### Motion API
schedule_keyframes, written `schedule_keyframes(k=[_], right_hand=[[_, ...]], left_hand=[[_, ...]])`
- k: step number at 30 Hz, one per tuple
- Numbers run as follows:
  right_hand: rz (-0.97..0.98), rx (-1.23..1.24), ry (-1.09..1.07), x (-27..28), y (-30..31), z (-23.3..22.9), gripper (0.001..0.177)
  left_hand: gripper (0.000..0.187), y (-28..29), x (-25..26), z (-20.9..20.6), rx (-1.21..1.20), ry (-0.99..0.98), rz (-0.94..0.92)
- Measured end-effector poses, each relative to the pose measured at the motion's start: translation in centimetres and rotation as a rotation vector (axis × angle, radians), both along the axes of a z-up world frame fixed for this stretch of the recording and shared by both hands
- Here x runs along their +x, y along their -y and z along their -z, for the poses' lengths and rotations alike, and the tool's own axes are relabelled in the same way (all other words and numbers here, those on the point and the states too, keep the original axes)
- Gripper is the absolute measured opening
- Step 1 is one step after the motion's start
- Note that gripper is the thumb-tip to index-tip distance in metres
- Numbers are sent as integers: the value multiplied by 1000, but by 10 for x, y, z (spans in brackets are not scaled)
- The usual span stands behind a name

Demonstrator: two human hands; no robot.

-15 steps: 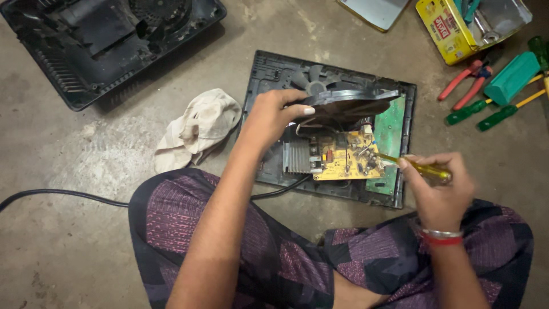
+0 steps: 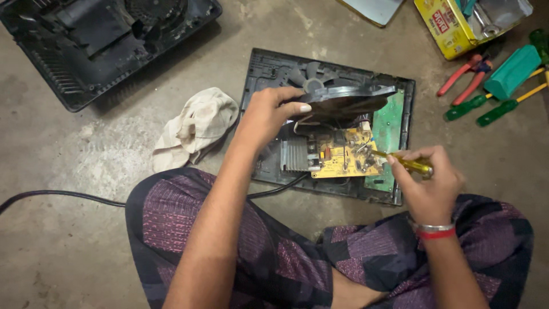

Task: The person sits on the floor and uses a screwdriver to work on the internal components of a disassembled electronic device. They also use a white cloth to wipe the circuit board and other parts.

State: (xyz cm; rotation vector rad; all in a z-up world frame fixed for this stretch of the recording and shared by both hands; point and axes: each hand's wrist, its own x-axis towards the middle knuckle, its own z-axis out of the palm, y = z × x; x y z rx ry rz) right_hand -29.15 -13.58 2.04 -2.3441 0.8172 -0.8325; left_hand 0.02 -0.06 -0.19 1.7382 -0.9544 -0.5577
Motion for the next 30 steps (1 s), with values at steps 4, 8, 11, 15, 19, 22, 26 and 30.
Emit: schedule_keyframes(k=[4,8,11,15,19,22,26,30], right_hand=[[16,28,-19,0,4,3,30],[-126,247,188,4,17,10,45],[-117,305,221,9,25,13,51],[-114,337,247,13,31,15,50],[-132,260,245,15,32,19,47],[-129,246,246,17,32,18,45],[-143,209,157,24,31,14,47],[-74,60,70,26,27,14,48]], left_hand=[[32,0,1,0,-23,21,8],[33,0,1,2,-49,20,9],[32,0,0,1,-31,28,7],[33,1,1,0,-19,29,10],[32,2,1,1,-16,31,9],[32,2,1,0,-17,28,7],[32,2,0,-3,-1,23,3],[31,2,1,-5,11,19,15]])
